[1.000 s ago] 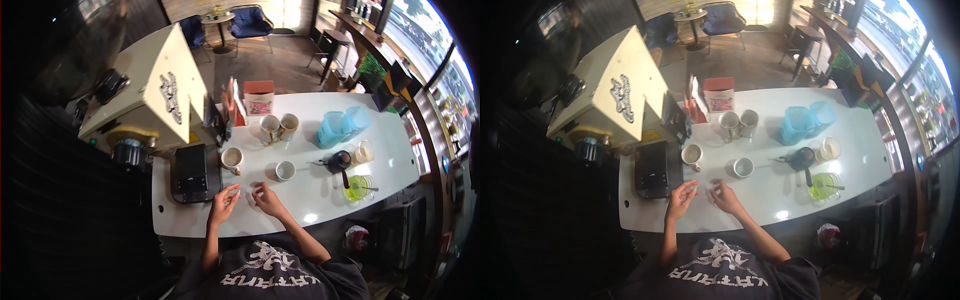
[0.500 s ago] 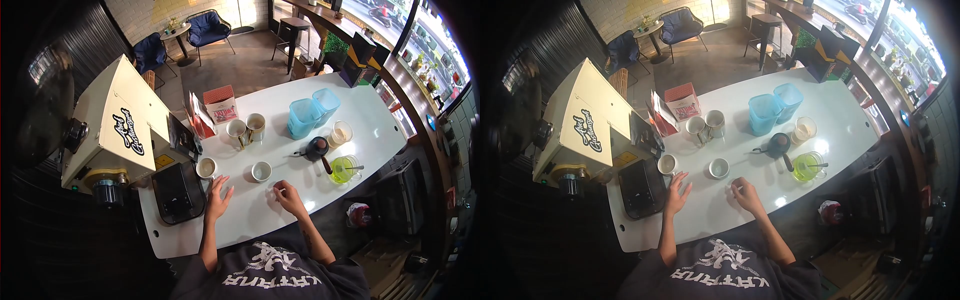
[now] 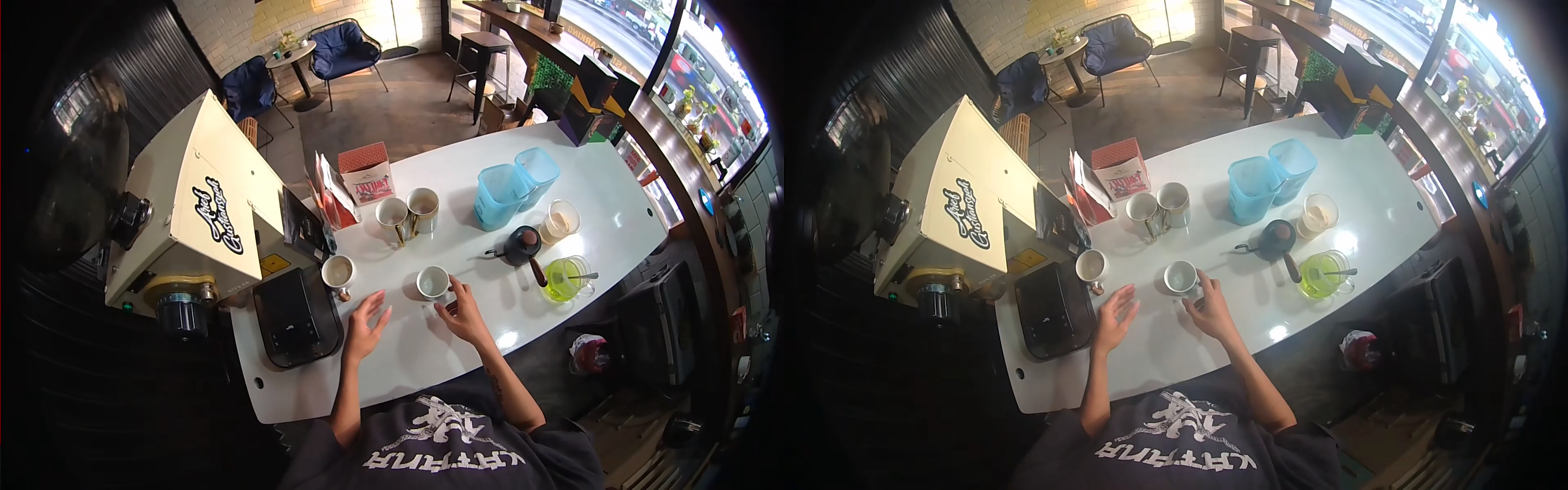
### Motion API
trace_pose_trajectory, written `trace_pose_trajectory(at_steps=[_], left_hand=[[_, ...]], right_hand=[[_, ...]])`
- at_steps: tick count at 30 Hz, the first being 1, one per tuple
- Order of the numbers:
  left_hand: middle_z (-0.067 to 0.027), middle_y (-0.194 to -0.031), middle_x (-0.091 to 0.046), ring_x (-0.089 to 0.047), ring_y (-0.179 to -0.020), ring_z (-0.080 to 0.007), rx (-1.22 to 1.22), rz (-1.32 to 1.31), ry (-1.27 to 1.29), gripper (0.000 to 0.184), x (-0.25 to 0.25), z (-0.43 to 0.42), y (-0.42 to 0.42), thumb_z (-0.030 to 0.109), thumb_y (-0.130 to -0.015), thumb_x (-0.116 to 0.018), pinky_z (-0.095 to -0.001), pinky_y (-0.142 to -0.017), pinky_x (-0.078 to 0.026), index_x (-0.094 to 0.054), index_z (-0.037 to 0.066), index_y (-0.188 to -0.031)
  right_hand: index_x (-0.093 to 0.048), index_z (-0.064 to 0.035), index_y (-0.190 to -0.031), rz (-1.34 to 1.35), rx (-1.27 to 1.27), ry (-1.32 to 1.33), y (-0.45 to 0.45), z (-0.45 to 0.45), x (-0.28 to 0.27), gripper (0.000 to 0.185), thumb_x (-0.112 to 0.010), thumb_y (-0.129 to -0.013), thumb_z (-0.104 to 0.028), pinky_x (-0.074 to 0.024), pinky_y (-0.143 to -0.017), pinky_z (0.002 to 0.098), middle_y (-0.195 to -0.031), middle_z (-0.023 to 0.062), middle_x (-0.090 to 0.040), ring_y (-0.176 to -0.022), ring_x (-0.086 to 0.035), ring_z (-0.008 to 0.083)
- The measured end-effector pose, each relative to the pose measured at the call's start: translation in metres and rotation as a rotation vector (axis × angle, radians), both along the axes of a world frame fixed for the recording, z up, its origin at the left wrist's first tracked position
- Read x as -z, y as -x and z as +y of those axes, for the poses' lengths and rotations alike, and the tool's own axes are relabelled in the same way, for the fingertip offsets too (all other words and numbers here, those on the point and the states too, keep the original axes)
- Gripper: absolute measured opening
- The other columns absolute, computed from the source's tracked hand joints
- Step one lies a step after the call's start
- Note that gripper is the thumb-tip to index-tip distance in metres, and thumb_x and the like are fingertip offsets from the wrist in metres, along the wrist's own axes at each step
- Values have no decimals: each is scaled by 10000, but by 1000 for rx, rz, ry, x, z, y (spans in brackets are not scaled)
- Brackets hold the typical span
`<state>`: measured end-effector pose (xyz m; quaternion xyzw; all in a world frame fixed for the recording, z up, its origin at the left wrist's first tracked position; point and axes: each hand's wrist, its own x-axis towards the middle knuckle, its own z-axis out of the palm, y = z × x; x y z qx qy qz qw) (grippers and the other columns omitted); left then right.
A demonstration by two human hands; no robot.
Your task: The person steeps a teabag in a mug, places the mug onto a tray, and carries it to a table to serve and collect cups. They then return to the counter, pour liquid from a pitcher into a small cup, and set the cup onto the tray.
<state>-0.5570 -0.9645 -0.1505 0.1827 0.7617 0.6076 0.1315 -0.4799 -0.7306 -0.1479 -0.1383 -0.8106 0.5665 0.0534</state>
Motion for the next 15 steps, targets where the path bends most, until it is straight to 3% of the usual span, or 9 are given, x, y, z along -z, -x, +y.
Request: trace_pose_trajectory(at_steps=[4, 7, 10, 12, 15], left_hand=[[-199, -1395, -477, -471, -1305, -308, 131, -102, 26, 669, -7, 34, -10, 76, -842, -715, -428, -1081, -398, -378, 12, -1417], [-200, -1459, -390, -424, -1341, -310, 137, 65, 46, 864, 0, 59, -7, 125, -788, -783, -428, -1075, -397, -267, 38, -1475], [-204, -1401, -447, -484, -1285, -296, 164, 134, -38, 855, 2, 85, -2, 122, -771, -799, -401, -1055, -417, -300, 16, -1456], [-201, -1347, -489, -521, -1232, -290, 155, 91, -69, 832, 17, 97, 1, 132, -758, -811, -391, -1029, -434, -337, 6, -1429], [-191, -1245, -557, -578, -1130, -285, 119, 105, -49, 780, 23, 111, 2, 158, -735, -834, -381, -968, -467, -409, -4, -1369]], right_hand=[[-353, -48, -1423, -21, 6, -17, -14, 6, -4, 663, -679, -853, -138, -539, -715, 345, -1183, 239, -489, -775, -650, 257], [-422, -37, -1363, 8, 51, -26, -35, 17, -14, 557, -662, -865, -112, -536, -684, 331, -1138, 208, -532, -732, -650, 236], [-567, 9, -1169, 81, 167, -31, -63, 40, -19, 305, -637, -880, -62, -514, -631, 307, -995, 144, -604, -677, -650, 198], [-622, 36, -1005, 182, 410, 3, -82, 53, -20, 134, -623, -884, -23, -488, -592, 292, -876, 128, -620, -654, -629, 158], [-621, 44, -897, 222, 771, -120, -116, 83, -21, 86, -616, -898, -42, -470, -619, 301, -766, 118, -609, -651, -587, 164]])
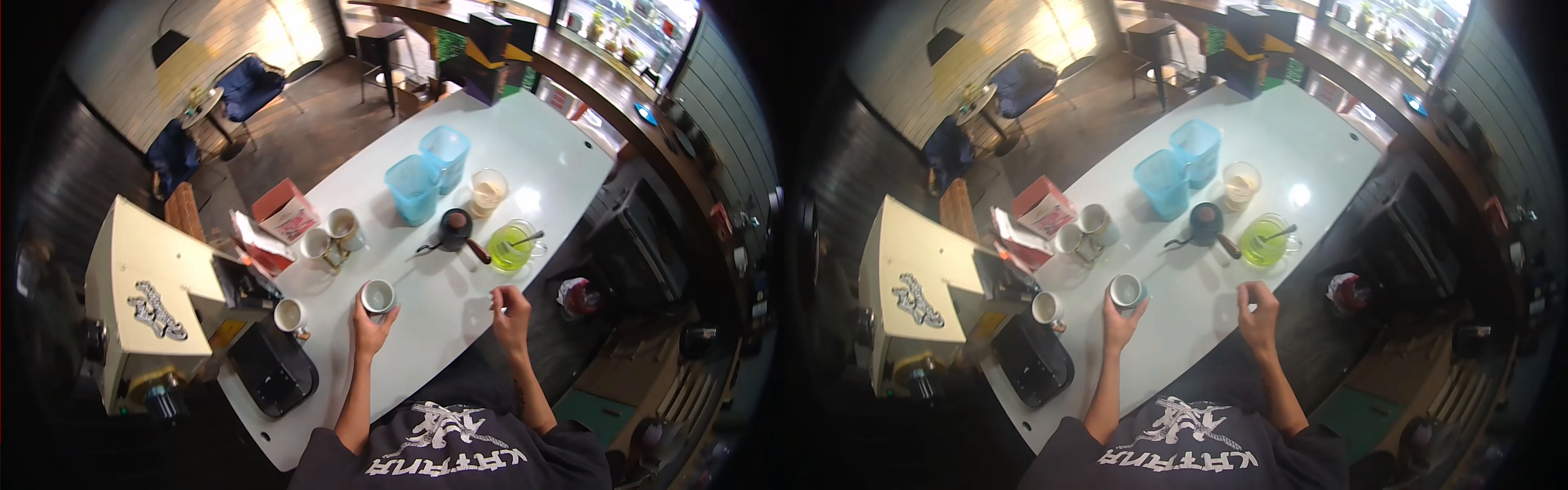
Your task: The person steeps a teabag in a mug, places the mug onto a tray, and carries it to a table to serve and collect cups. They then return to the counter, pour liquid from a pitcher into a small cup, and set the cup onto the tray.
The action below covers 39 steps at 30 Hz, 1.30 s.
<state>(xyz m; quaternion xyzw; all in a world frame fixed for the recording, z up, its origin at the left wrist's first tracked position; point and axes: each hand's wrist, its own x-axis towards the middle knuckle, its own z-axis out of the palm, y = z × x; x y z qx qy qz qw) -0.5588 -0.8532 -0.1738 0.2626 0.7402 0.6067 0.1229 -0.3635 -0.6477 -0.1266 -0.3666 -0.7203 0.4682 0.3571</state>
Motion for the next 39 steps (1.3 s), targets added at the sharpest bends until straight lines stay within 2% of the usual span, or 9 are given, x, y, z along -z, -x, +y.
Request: trace_pose_trajectory(at_steps=[5, 6, 11, 13, 19, 22, 25, 28, 39], left_hand=[[-174, -1107, -620, -620, -1008, -290, -12, 86, 68, 643, 0, 23, -4, 186, -716, -852, -385, -875, -497, -506, 2, -1226], [-165, -1069, -633, -628, -984, -284, -8, 89, 53, 609, -4, 30, -8, 183, -709, -855, -386, -863, -500, -522, 5, -1188], [-158, -1045, -643, -636, -963, -280, 46, 126, 86, 595, -15, 55, -27, 182, -691, -860, -377, -850, -503, -539, 14, -1163], [-128, -1083, -611, -606, -992, -206, 111, 90, 114, 561, -19, 66, -34, 107, -710, -843, -335, -868, -489, -521, 0, -1157], [-117, -1084, -626, -623, -966, -179, 207, 111, 83, 578, -16, 97, -50, 110, -683, -855, -321, -867, -501, -539, -19, -1150], [-112, -1050, -650, -642, -924, -168, 254, 123, 55, 571, -13, 112, -54, 112, -676, -847, -313, -833, -517, -554, -13, -1150], [-113, -1051, -652, -644, -928, -173, 301, 104, 91, 549, -16, 121, -58, 118, -670, -838, -313, -838, -516, -560, -7, -1127], [-111, -1052, -653, -647, -927, -179, 337, 93, 95, 523, -17, 129, -61, 121, -664, -832, -315, -841, -515, -562, 0, -1095], [-107, -1072, -627, -621, -975, -175, 383, 31, 16, 514, -7, 131, -60, 82, -656, -817, -315, -875, -495, -533, 15, -1079]], right_hand=[[-606, 40, -894, 28, 351, -142, -35, 62, 4, 148, -605, -922, -106, -461, -686, 311, -791, 108, -604, -733, -575, 181], [-605, 28, -983, -12, 328, -153, -37, 74, 2, 167, -609, -921, -127, -471, -713, 321, -928, 124, -608, -803, -584, 200], [-584, 5, -1117, -62, 344, -145, -18, 106, 1, 289, -637, -907, -186, -473, -822, 371, -1107, 157, -556, -969, -570, 266], [-581, -12, -1158, -119, 312, -252, -12, 119, 10, 356, -656, -894, -239, -442, -916, 409, -1163, 184, -529, -1077, -539, 314], [-623, 16, -911, -142, 305, -158, 4, 134, 22, 255, -684, -869, -229, -457, -810, 399, -965, 161, -615, -952, -588, 298], [-582, 30, -728, 25, 309, -145, 13, 140, 30, 314, -716, -840, -231, -465, -660, 379, -705, 142, -594, -666, -599, 264], [-521, 34, -683, -3, 274, -175, 18, 146, 41, 389, -702, -873, -253, -433, -600, 312, -624, 88, -526, -603, -505, 137], [-490, 26, -633, -27, 269, -168, 21, 150, 44, 424, -708, -870, -251, -380, -522, 301, -559, 57, -484, -543, -453, 106], [-472, 27, -629, 6, 259, -137, 20, 146, 34, 380, -659, -873, -197, -355, -499, 326, -526, 64, -469, -506, -404, 124]])
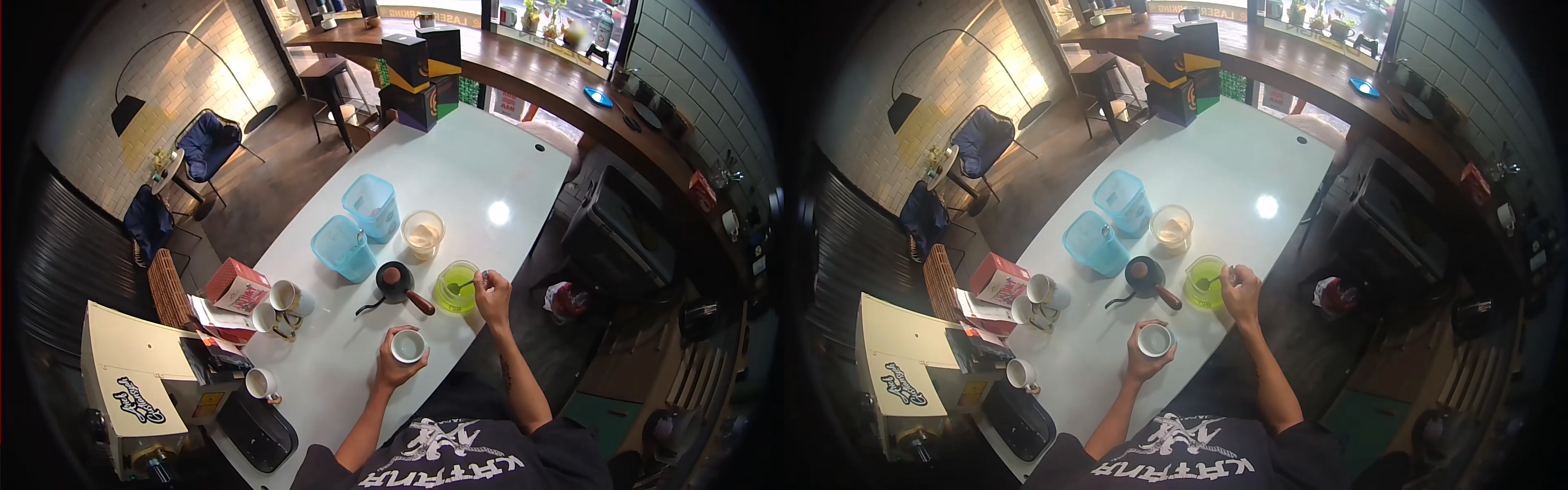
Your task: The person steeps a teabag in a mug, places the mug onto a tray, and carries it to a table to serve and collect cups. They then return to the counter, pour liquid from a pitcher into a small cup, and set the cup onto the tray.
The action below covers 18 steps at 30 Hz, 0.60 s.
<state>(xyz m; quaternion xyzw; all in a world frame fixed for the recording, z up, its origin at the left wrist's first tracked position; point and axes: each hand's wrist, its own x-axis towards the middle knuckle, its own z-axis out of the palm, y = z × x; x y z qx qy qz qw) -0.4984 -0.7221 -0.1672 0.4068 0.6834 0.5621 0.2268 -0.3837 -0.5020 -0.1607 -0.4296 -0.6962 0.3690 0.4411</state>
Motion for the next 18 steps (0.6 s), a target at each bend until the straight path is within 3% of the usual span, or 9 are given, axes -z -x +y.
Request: trace_pose_trajectory(at_steps=[2, 4, 9, 14, 18], left_hand=[[-107, -1061, -626, -623, -961, -175, -6, 31, 8, 510, 0, 2, 1, 74, -654, -816, -313, -865, -498, -527, 17, -1071], [-102, -1059, -625, -623, -957, -172, 11, 33, -6, 510, 3, 2, 3, 71, -653, -817, -312, -863, -499, -526, 20, -1069], [-98, -1021, -647, -656, -922, -215, 19, 53, -23, 510, 5, 2, 6, 151, -658, -833, -333, -823, -521, -555, 43, -1072], [-89, -997, -648, -656, -897, -202, 13, -6, -41, 511, 3, 3, 4, 143, -661, -831, -325, -804, -526, -555, 40, -1079], [-83, -1045, -621, -621, -940, -160, 51, -11, -15, 495, 2, 3, 4, 64, -663, -808, -310, -839, -505, -544, 28, -1080]], right_hand=[[-472, 27, -633, 14, -2, -33, 0, 2, -1, 367, -660, -862, -189, -362, -508, 327, -532, 74, -472, -511, -408, 135], [-492, 34, -648, 14, 4, -47, -1, 0, 5, 315, -667, -823, -160, -415, -554, 376, -605, 146, -545, -545, -522, 223], [-468, 27, -619, 23, 55, 21, 2, -1, 9, 331, -677, -789, -165, -397, -533, 354, -580, 107, -510, -534, -471, 170], [-451, 21, -584, 31, 61, 110, -8, 1, 5, 358, -688, -762, -180, -352, -477, 322, -510, 52, -414, -506, -392, 96], [-445, 21, -574, -41, 85, 103, -29, 9, -11, 369, -699, -744, -185, -352, -472, 326, -506, 54, -413, -496, -395, 101]])
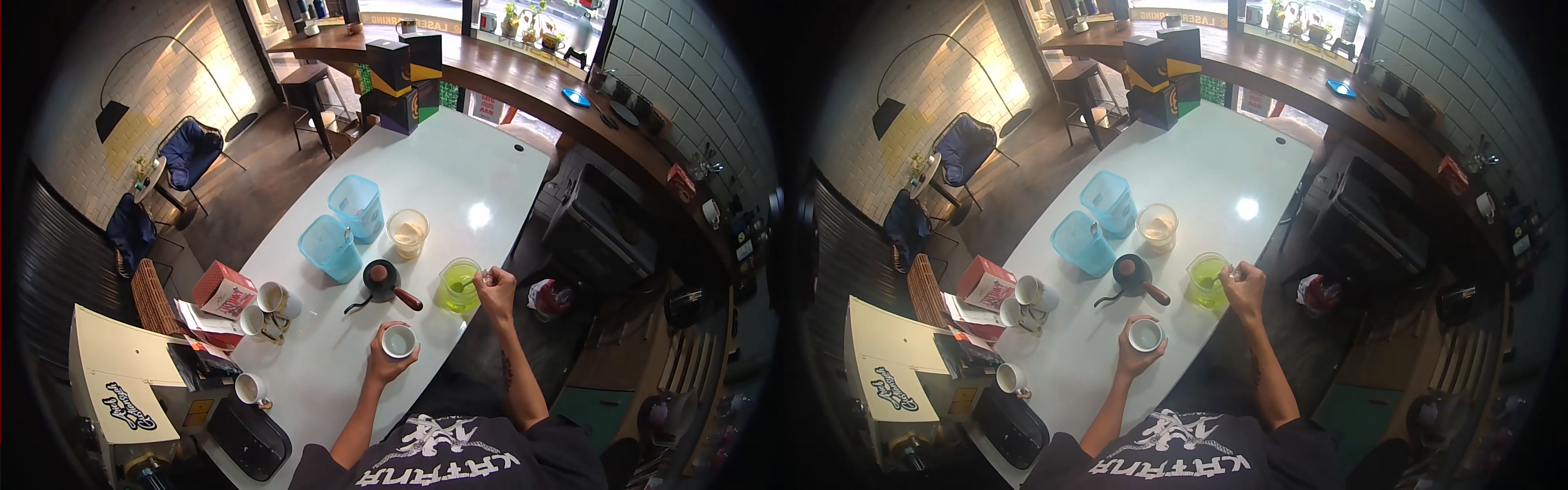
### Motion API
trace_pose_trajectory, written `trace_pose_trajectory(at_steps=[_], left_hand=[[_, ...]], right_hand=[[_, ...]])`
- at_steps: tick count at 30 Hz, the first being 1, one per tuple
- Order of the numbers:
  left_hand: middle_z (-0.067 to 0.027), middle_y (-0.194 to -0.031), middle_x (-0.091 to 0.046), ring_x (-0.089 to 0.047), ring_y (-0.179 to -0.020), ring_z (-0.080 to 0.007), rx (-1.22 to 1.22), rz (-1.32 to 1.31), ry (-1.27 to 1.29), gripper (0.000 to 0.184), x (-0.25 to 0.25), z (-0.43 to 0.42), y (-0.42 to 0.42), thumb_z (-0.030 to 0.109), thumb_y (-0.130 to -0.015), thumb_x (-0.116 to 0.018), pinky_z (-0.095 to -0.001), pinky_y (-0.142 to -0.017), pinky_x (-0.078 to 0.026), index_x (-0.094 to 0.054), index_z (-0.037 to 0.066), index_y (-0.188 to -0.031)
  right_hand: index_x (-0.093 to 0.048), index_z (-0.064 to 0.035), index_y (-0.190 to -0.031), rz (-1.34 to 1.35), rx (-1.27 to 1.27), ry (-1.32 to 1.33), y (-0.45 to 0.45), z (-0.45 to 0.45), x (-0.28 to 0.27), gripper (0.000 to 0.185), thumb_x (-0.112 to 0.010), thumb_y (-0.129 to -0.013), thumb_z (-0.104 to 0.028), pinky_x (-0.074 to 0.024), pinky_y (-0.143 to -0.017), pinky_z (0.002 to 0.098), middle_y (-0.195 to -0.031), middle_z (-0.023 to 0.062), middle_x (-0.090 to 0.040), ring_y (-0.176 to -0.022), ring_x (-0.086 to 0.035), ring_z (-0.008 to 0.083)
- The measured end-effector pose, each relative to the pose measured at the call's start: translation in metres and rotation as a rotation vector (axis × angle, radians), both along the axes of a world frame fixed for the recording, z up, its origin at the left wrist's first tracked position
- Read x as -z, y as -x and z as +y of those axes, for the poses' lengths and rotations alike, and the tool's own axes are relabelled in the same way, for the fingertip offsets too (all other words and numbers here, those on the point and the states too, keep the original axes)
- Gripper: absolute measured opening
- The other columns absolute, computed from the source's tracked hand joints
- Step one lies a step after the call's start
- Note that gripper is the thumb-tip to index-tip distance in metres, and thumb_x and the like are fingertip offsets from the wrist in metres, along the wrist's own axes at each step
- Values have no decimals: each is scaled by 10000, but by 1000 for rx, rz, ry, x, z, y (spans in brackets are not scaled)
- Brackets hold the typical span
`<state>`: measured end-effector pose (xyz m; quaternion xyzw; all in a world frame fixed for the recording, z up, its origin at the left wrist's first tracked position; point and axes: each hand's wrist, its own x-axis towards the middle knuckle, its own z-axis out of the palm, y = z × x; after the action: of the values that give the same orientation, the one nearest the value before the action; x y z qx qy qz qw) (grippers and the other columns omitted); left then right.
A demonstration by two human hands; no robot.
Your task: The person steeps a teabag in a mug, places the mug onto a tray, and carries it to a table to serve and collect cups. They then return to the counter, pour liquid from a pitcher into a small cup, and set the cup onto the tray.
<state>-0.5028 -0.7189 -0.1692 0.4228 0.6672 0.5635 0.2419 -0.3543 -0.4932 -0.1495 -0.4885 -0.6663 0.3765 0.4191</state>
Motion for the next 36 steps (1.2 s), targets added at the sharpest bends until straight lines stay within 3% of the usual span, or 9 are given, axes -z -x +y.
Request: trace_pose_trajectory(at_steps=[7, 10, 21, 25, 29, 31, 36], left_hand=[[-82, -1052, -616, -623, -955, -171, 70, 6, 5, 496, -6, 22, -11, 97, -676, -824, -310, -862, -501, -546, 22, -1080], [-84, -1064, -614, -622, -981, -180, 108, -7, 3, 506, -3, 31, -18, 104, -681, -825, -317, -882, -498, -544, 23, -1094], [-75, -1084, -609, -615, -1009, -186, 155, -55, -14, 523, -2, 37, -20, 101, -678, -825, -328, -901, -491, -548, 31, -1116], [-88, -999, -628, -646, -920, -206, 112, -18, -75, 509, -1, 39, -21, 129, -665, -838, -330, -826, -514, -561, 23, -1078], [-87, -996, -629, -647, -917, -205, 120, -39, -79, 522, -5, 37, -21, 134, -659, -842, -329, -819, -515, -556, 19, -1081], [-86, -997, -630, -648, -918, -204, 120, -44, -74, 528, -5, 37, -20, 135, -657, -844, -329, -818, -515, -555, 20, -1083], [-87, -996, -634, -650, -915, -208, 124, -63, -74, 539, -3, 36, -20, 141, -651, -848, -331, -817, -515, -552, 23, -1085]], right_hand=[[-467, 37, -579, -196, -119, -149, -27, -3, -68, 354, -729, -695, -172, -397, -498, 367, -550, 136, -497, -492, -497, 219], [-469, 27, -573, -232, -187, -206, -32, -11, -91, 338, -726, -683, -163, -402, -514, 378, -544, 126, -482, -520, -496, 232], [-468, 9, -549, -364, -434, -251, -25, -35, -116, 327, -722, -645, -174, -405, -585, 405, -543, 115, -471, -561, -468, 275], [-495, 6, -559, -429, -494, -274, -18, -44, -119, 310, -732, -622, -184, -416, -664, 406, -578, 124, -508, -611, -488, 295], [-428, 2, -559, -366, -514, -398, -10, -52, -117, 328, -726, -614, -125, -382, -628, 372, -561, 101, -445, -594, -444, 262], [-577, 16, -626, -536, -560, -342, -8, -54, -123, 284, -741, -594, -212, -428, -742, 406, -683, 146, -580, -725, -530, 308], [-616, 40, -687, -614, -602, -382, -2, -59, -129, 307, -739, -606, -229, -436, -780, 405, -737, 165, -608, -771, -546, 313]])
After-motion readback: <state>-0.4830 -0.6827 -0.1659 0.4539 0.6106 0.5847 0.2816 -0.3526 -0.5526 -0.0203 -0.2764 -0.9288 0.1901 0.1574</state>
